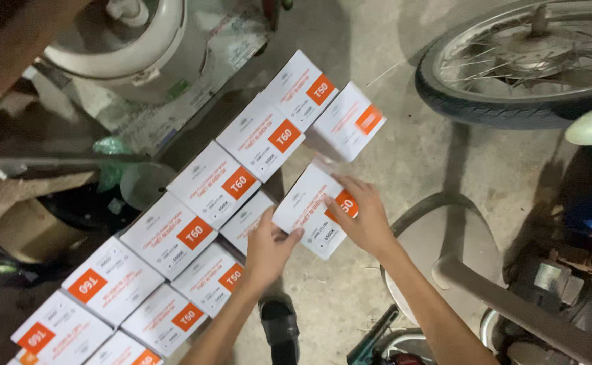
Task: The person organizes boxes of electrical equipment and appliances by moving them from shelves to the floor and back, and rearranging larger appliance boxes near a doorway.
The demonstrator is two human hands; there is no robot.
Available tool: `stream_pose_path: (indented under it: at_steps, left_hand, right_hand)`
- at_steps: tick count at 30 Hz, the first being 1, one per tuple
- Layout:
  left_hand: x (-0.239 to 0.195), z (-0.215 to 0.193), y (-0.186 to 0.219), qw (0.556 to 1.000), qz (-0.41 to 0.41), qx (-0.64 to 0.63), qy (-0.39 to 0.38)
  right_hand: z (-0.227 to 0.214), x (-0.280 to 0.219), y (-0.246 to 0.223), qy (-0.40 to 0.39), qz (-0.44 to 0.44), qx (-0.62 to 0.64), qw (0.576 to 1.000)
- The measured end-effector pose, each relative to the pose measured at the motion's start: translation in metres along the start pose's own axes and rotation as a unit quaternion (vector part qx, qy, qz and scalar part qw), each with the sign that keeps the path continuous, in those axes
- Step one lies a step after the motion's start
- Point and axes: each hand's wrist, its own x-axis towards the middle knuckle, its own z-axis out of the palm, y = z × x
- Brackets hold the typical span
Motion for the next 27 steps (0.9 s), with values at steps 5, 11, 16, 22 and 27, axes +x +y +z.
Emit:
stream_pose_path:
  at_steps: [5,11,16,22,27]
  left_hand:
    - [0.026,0.01,-0.019,1.0,0.006,-0.007,-0.015]
    - [0.067,0.015,-0.03,0.996,-0.073,0.036,0.039]
    - [0.077,0.024,-0.066,0.979,-0.192,-0.05,0.038]
    - [-0.01,-0.006,-0.031,0.994,0.052,0.07,0.063]
    - [-0.148,-0.086,0.082,0.963,0.174,0.184,0.091]
  right_hand:
    - [0.041,0.03,0.053,0.006,-0.007,0.025,1.0]
    - [0.09,0.042,0.095,0.017,-0.02,0.061,0.998]
    - [0.099,0.027,0.073,-0.027,0.042,0.118,0.992]
    - [0.051,-0.015,-0.02,-0.025,0.051,0.129,0.99]
    - [-0.031,-0.085,-0.125,0.011,-0.025,0.102,0.994]
